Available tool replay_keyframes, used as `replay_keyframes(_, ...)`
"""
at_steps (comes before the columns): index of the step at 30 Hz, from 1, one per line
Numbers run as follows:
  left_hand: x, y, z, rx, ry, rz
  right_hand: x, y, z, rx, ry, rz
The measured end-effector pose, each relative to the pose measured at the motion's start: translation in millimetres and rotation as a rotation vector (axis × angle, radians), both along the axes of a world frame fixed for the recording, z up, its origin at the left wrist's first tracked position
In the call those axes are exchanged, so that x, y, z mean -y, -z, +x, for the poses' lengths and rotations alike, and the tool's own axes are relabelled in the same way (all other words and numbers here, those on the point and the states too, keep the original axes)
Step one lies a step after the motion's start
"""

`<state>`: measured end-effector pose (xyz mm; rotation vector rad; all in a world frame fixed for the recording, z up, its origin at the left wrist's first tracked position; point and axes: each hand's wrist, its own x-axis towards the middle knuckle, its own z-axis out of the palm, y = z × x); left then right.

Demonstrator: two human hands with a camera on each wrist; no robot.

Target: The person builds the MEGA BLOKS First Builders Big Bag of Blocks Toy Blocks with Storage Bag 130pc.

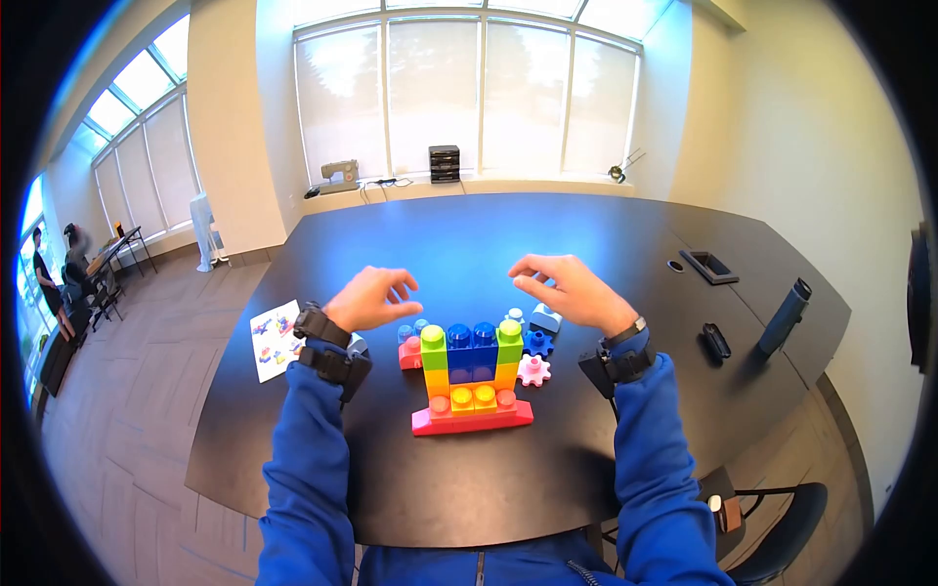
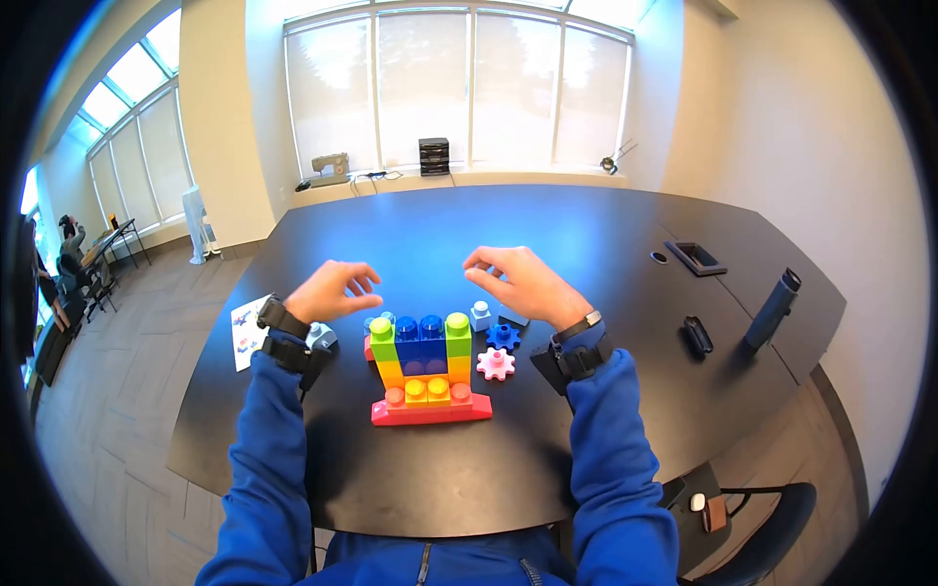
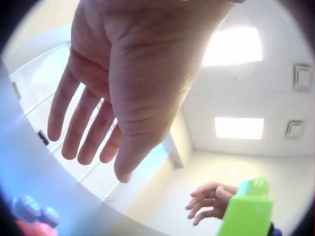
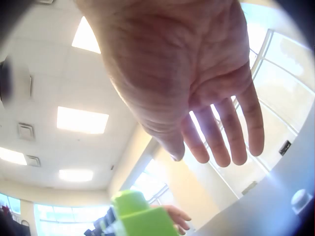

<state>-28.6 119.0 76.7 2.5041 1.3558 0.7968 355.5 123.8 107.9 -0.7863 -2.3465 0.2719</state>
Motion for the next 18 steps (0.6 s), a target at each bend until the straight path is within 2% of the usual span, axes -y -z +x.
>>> replay_keyframes(1, -9, 13, 1, -0.054, -0.008, -0.015, -11, 8, 6, 0.000, 0.003, 0.004)
replay_keyframes(3, -19, 34, 7, -0.137, -0.025, -0.011, -29, 24, 15, 0.159, 0.050, -0.130)
replay_keyframes(6, -40, 69, 6, -0.213, 0.033, -0.007, -44, 54, 16, 0.255, 0.106, -0.117)
replay_keyframes(8, -41, 73, 12, -0.243, 0.014, -0.032, -56, 76, 10, 0.268, 0.098, -0.181)
replay_keyframes(10, -44, 74, 14, -0.270, 0.076, -0.097, -59, 98, -3, 0.253, 0.052, -0.091)
replay_keyframes(12, -44, 77, 17, -0.271, 0.078, -0.078, -53, 109, -14, 0.265, 0.098, -0.140)
replay_keyframes(15, -44, 79, 21, -0.262, 0.100, -0.045, -63, 126, -27, 0.378, 0.046, -0.113)
replay_keyframes(18, -44, 79, 26, -0.236, 0.141, -0.039, -38, 102, -37, 0.414, 0.076, -0.194)
